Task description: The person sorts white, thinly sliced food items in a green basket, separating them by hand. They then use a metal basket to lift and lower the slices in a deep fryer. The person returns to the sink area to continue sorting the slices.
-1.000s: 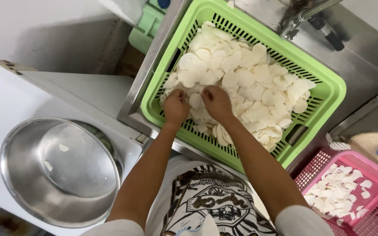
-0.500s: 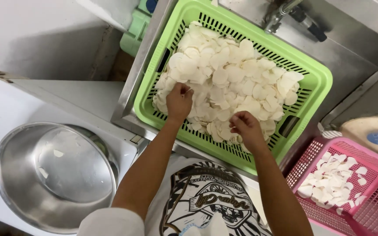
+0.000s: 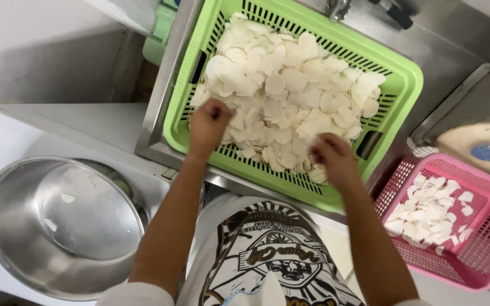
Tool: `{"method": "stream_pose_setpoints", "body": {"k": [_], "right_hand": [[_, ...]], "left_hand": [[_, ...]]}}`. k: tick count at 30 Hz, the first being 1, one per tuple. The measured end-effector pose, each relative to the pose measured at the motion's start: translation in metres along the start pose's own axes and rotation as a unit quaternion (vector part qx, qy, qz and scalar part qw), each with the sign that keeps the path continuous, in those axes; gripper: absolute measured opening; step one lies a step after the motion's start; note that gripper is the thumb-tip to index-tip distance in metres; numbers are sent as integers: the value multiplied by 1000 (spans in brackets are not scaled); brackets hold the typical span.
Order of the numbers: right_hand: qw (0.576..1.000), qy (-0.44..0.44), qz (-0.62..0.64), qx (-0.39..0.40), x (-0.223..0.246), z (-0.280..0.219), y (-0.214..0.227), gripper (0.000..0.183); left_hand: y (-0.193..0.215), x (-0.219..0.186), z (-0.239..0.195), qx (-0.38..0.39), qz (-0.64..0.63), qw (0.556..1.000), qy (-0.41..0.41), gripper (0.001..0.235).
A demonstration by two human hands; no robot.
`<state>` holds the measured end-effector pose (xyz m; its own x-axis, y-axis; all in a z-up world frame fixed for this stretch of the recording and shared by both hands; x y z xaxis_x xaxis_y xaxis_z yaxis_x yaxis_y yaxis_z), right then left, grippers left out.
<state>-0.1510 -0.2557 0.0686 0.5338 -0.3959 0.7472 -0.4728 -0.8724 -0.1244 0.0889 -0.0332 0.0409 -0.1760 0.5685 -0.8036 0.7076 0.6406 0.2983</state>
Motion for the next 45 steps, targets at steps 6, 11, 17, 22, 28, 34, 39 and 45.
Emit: {"method": "stream_pose_setpoints", "body": {"k": [6,11,17,22,28,34,39,45], "right_hand": [[953,186,-145,-191,5,-143,185,14],[624,203,-665,-356,9,-192,219,15],[763,373,-449,-278,8,-92,109,11],[927,176,-317,-98,-5,19,-10,29],[886,101,-451,45,-45,98,-78,44],[923,53,-379,53,-62,121,-79,47],[954,22,-297,40,-61,111,-60,28],[991,119,-3,61,-25,84,-69,28]], "left_hand": [[34,29,35,-153,196,966,-64,33],[-35,19,25,33,214,976,32,34],[-65,59,24,19,139,989,42,51],[-72,40,16,30,126,989,75,56],[-100,76,30,94,150,983,53,41],[-88,63,14,103,33,994,33,28],[-82,39,6,151,-219,962,61,38],[-79,-23,-3,198,-198,960,8,48]]}}
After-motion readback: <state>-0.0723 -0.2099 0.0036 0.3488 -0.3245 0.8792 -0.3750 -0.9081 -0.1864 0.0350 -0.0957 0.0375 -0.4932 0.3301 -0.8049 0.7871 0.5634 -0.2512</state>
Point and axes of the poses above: each hand's wrist, its own z-axis towards the middle knuckle, its own y-axis out of the back of the hand, x = y × z, the point moved 10 cm from there along z, towards the middle knuckle, and after that the axes turned 10 degrees about x, right-handed, at the moved point
